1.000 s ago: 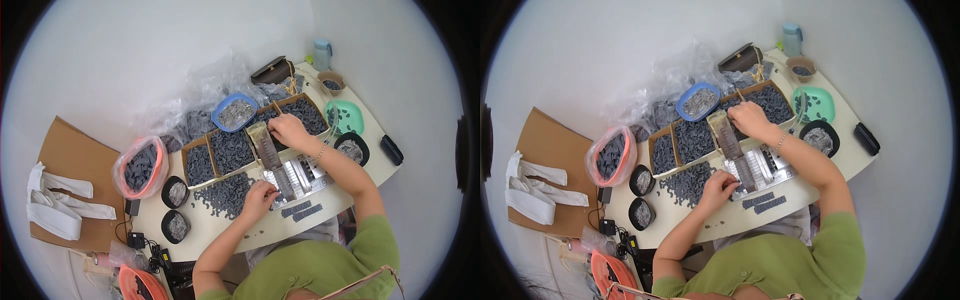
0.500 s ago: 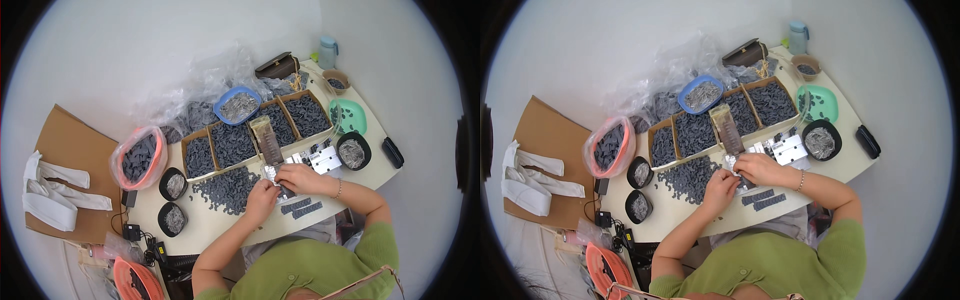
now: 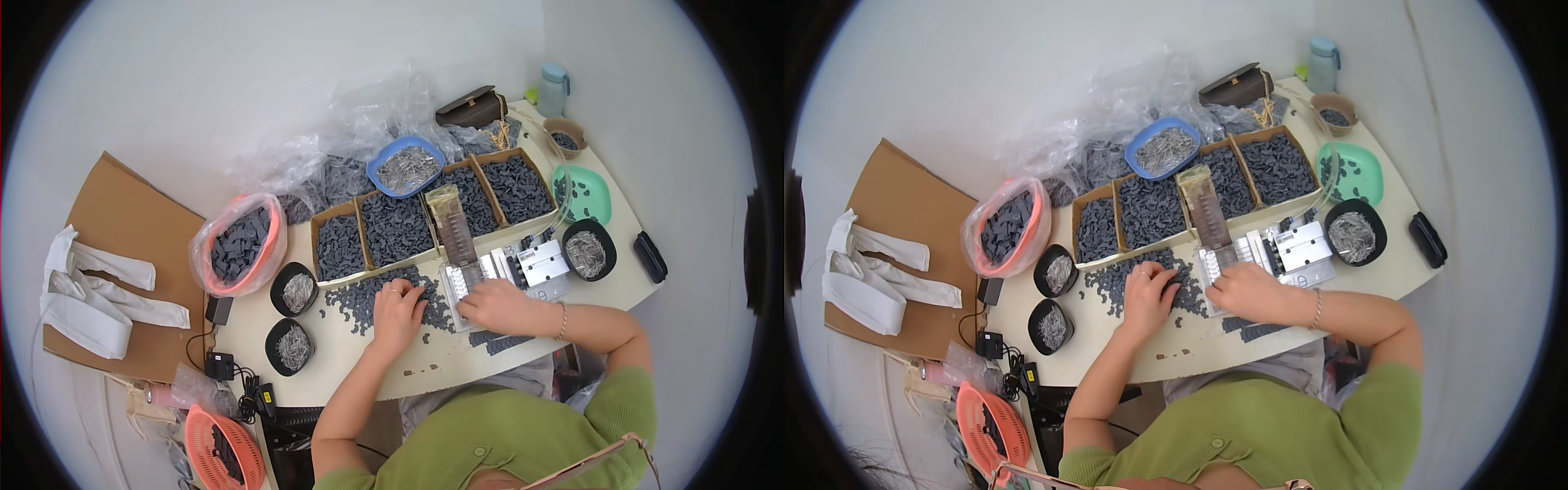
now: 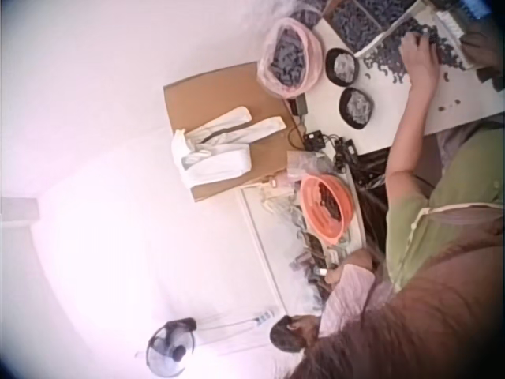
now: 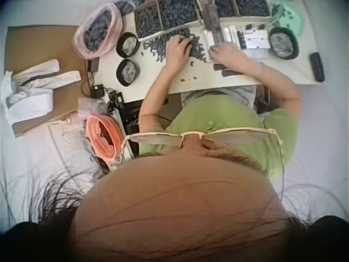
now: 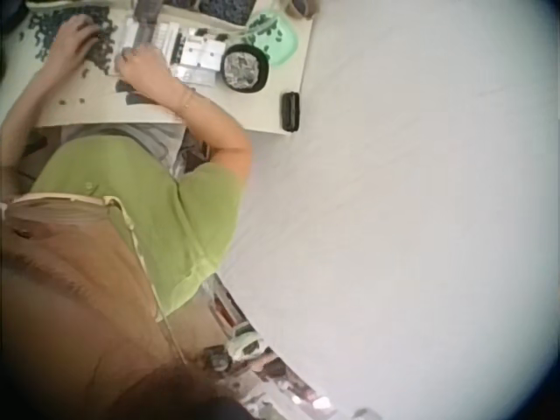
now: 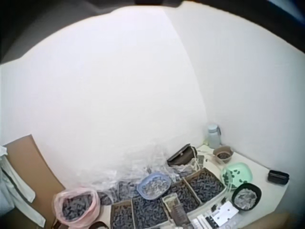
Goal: The person picks up grey plastic pieces and small metal clips from containers on a workstation and attaches them to a metal assembly fixture using a press-like tool.
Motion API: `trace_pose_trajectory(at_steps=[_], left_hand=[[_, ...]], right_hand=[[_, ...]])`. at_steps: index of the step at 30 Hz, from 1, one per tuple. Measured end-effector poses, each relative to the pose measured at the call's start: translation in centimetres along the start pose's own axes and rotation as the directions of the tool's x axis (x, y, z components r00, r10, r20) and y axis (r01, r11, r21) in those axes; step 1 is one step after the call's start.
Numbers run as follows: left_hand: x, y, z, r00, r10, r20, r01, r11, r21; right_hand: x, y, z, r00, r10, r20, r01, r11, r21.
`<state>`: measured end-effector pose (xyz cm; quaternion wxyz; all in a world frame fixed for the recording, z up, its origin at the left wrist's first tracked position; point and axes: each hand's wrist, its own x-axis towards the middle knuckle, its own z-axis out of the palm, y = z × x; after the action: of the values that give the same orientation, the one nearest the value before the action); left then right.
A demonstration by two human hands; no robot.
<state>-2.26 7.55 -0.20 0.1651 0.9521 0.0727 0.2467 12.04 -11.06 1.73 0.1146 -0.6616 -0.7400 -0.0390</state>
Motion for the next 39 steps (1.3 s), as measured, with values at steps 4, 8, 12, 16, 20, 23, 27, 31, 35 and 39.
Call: trace_pose_trajectory(at_steps=[4, 8, 12, 16, 20, 23, 27, 31, 35, 39], left_hand=[[0.7, 0.1, 0.1, 0.999, -0.009, 0.047, 0.01, 1.0, -0.014], [0.1, -0.1, -0.1, 0.996, 0.014, -0.087, -0.019, 0.999, -0.048], [-0.7, 0.3, -0.8, 0.994, -0.082, -0.067, 0.068, 0.98, -0.19], [-1.4, 1.9, -0.2, 0.998, 0.001, -0.063, -0.016, 0.969, -0.246], [-1.4, 4.8, 0.9, 0.977, 0.209, -0.042, -0.213, 0.957, -0.199], [-0.8, 5.0, 1.5, 0.953, 0.303, 0.007, -0.301, 0.948, -0.099], [0.6, 4.6, 2.4, 0.934, 0.349, 0.07, -0.351, 0.936, 0.019], [0.2, 4.6, 3.2, 0.92, 0.373, 0.117, -0.385, 0.917, 0.106], [-0.3, 5.1, 3.0, 0.914, 0.404, -0.018, -0.401, 0.912, 0.085], [-0.1, 2.8, 2.4, 0.963, 0.264, -0.049, -0.269, 0.952, -0.144]], right_hand=[[4.3, 1.9, 2.0, 0.981, 0.045, -0.191, -0.032, 0.997, 0.074], [6.7, 2.4, 3.5, 0.985, 0.053, -0.167, -0.036, 0.994, 0.099], [6.5, 3.2, 3.0, 0.977, 0.123, -0.174, -0.086, 0.975, 0.206], [6.2, 3.2, 2.9, 0.982, 0.094, -0.163, -0.071, 0.988, 0.139], [7.2, 3.0, 3.9, 0.988, 0.021, -0.153, -0.021, 1.0, -0.001], [7.5, 3.4, 2.9, 0.991, 0.067, -0.113, -0.045, 0.981, 0.19], [6.4, 4.2, 0.5, 0.973, 0.217, -0.083, -0.154, 0.871, 0.466], [3.3, 5.2, -0.4, 0.966, 0.258, 0.019, -0.229, 0.817, 0.53], [1.2, 4.5, 0.4, 0.968, 0.23, -0.1, -0.17, 0.895, 0.413], [0.3, 2.9, 2.4, 0.96, 0.149, -0.236, -0.104, 0.976, 0.192]])
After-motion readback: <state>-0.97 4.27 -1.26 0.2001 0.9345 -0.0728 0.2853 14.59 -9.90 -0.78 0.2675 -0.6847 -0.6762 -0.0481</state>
